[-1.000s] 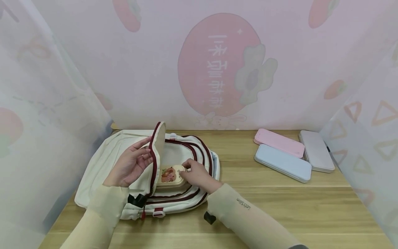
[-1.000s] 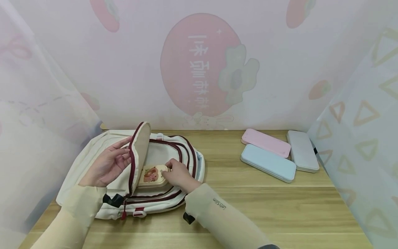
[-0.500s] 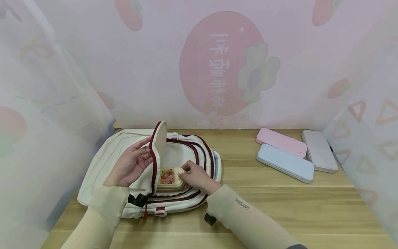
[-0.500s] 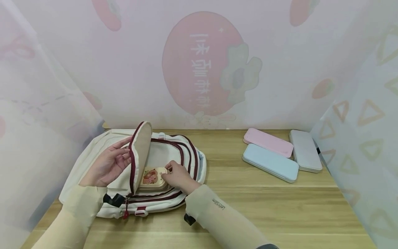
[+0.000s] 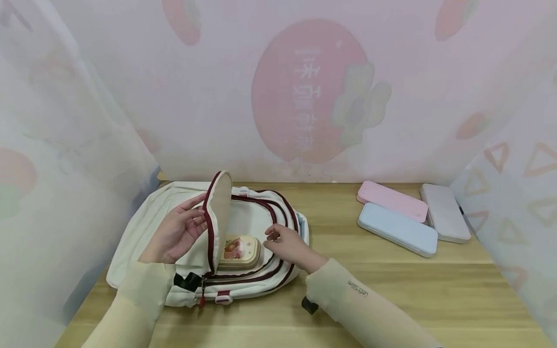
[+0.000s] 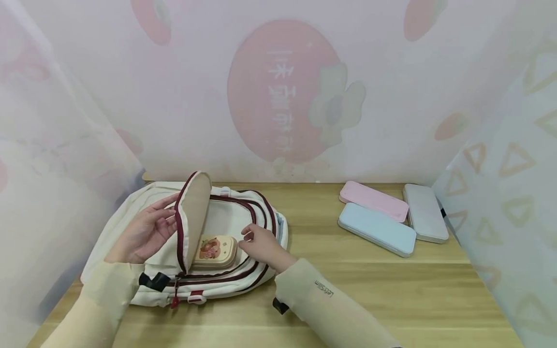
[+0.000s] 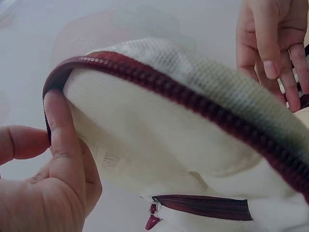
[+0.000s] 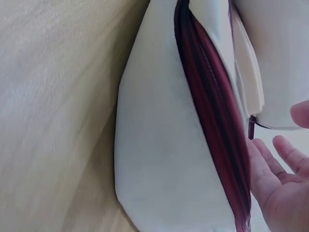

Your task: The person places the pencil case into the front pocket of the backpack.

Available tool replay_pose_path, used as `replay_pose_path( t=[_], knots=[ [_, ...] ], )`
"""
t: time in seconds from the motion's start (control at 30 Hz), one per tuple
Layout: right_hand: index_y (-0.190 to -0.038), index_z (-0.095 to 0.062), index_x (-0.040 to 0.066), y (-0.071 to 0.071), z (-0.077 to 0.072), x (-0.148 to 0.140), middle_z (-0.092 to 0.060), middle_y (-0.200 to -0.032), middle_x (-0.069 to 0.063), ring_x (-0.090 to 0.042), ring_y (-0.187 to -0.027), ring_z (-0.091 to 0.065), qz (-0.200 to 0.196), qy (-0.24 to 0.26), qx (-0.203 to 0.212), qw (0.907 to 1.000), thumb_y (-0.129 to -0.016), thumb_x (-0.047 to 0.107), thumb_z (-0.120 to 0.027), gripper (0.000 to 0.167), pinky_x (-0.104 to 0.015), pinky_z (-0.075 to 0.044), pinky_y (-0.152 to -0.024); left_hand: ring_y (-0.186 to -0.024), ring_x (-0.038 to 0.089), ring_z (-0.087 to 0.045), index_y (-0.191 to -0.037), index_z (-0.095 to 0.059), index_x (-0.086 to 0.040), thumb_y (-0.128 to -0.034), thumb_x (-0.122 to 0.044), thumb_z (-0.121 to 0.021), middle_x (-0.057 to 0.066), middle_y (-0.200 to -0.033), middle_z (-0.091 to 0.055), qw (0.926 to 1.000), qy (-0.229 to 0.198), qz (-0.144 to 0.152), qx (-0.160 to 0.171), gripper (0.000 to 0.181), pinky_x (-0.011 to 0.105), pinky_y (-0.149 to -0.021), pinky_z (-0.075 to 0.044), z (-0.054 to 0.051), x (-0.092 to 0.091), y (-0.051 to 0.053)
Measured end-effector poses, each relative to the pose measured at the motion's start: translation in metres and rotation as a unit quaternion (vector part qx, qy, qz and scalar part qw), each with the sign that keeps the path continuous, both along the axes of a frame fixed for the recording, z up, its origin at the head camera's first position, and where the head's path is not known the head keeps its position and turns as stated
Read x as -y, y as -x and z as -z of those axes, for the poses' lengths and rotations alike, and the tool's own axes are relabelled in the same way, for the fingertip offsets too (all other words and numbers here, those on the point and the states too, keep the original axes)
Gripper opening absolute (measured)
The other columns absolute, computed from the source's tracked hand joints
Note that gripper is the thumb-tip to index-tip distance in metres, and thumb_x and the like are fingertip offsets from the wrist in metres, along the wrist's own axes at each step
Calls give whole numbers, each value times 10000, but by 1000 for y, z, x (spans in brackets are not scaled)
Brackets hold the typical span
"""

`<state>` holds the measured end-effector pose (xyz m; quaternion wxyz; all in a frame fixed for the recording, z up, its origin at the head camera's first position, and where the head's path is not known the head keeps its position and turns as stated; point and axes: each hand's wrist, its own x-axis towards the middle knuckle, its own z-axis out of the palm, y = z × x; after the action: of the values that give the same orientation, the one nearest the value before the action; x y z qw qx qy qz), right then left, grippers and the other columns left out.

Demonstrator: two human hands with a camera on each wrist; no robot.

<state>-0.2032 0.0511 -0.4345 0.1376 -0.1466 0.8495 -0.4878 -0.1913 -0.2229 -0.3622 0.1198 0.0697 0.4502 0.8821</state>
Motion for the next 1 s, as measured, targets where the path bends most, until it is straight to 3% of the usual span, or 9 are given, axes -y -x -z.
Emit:
replay_pose_path(
  t=[0.17,0.33,0.47,0.7,1.0],
  knots=[
    [-1236,-621,-16,1,-2,-16,-669,-1104,-80,-251,-1033,-669,7,412,82,9991,-1000,141,-642,285,-357,-550,-822,-860,172,-679,-1280,-665,-61,-1062,106,-391,108,-1019,-671,9999,-104,92,-57,387,282,-796,-579,2,2,0],
    [-1276,-551,-115,6,-5,-42,-605,-1207,-223,-324,-1079,-637,-335,1181,343,9918,-1011,67,-603,326,-392,-565,-887,-862,173,-679,-1295,-664,-53,-1061,107,-393,105,-1014,-676,9997,-137,130,-155,391,283,-799,-578,2,5,3],
    [-1312,-500,-154,9,-4,-66,-549,-1287,-308,-386,-1155,-597,-504,1405,509,9875,-1026,56,-575,362,-437,-549,-948,-868,178,-680,-1276,-668,-50,-1062,115,-363,108,-1025,-680,9997,-147,141,-112,408,288,-803,-578,3,9,3],
    [-1394,-479,-134,12,-2,-107,-529,-1355,-307,-420,-1249,-541,-197,1145,656,9911,-1060,81,-541,402,-524,-507,-1012,-883,176,-684,-1282,-672,-51,-1060,109,-381,106,-1036,-687,9996,-143,187,-182,399,288,-811,-579,5,11,3],
    [-1454,-480,-90,13,4,-151,-523,-1402,-305,-396,-1278,-534,207,510,709,9960,-1069,124,-547,445,-491,-512,-1010,-910,192,-689,-1286,-669,-31,-1059,119,-376,118,-1069,-687,9989,-265,277,-258,400,298,-829,-578,6,11,4]
  ],
)
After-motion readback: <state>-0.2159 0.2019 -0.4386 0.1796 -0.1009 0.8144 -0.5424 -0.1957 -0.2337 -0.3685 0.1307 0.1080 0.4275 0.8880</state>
